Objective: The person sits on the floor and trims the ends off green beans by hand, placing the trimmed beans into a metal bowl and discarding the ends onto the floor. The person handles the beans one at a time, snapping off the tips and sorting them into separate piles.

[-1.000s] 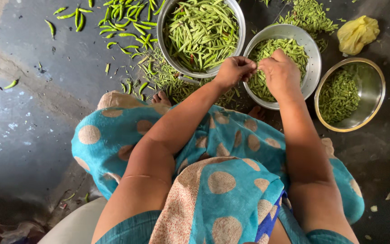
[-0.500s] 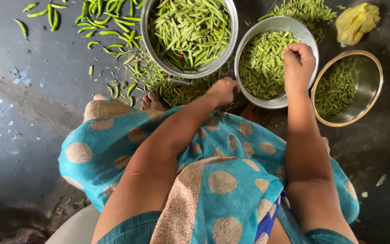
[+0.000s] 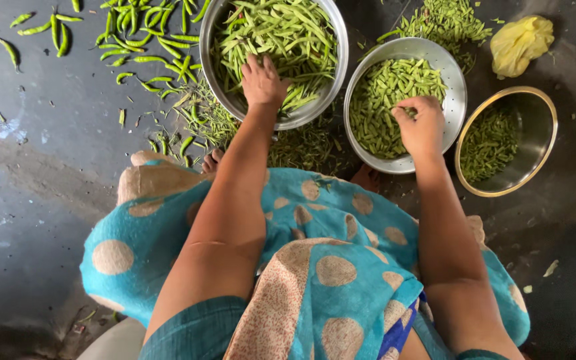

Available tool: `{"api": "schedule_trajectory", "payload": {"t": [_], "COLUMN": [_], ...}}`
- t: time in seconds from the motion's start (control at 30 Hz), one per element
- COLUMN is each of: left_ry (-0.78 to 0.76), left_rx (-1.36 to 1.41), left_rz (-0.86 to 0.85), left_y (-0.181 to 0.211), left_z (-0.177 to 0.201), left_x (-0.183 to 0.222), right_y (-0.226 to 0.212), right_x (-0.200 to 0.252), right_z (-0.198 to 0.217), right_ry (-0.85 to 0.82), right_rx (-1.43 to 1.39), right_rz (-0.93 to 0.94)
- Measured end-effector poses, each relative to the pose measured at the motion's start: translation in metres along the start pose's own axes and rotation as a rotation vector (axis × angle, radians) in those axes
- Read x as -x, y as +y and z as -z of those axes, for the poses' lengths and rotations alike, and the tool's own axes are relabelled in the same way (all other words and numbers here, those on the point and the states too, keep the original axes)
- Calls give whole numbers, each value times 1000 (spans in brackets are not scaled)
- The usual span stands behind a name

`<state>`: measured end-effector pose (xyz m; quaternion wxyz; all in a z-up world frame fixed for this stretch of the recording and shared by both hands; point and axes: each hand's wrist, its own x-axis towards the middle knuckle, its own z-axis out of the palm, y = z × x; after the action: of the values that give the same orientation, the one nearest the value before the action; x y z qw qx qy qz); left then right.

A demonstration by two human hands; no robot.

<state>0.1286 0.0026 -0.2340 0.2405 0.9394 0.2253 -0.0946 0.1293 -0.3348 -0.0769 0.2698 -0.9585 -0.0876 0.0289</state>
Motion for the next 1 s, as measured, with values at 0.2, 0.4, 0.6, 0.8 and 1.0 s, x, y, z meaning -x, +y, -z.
{"api": "schedule_trajectory", "payload": {"t": [0.2,0.4,0.6,0.8,1.0], "left_ry": [96,-170,-107,-26,-107], "left_rx": [-122,-147,165,376,765], "left_rz": [44,-207,-280,-380,-448], "left_y": [9,-12,-17,-7,10], "left_z": [-30,-47,-12,55,126], "left_x": [-18,-12,-25,-32,-1], "right_y": [-10,-18,-40,-79,-114], "right_x": [-1,-6,-1,4,10], "right_z": [-12,-21,-12,7,1], "right_ry": [-80,-185,-254,-235,-304], "right_rx": [-79,-132,-76,-131,-450], "right_rz": [40,20,38,95,122]}}
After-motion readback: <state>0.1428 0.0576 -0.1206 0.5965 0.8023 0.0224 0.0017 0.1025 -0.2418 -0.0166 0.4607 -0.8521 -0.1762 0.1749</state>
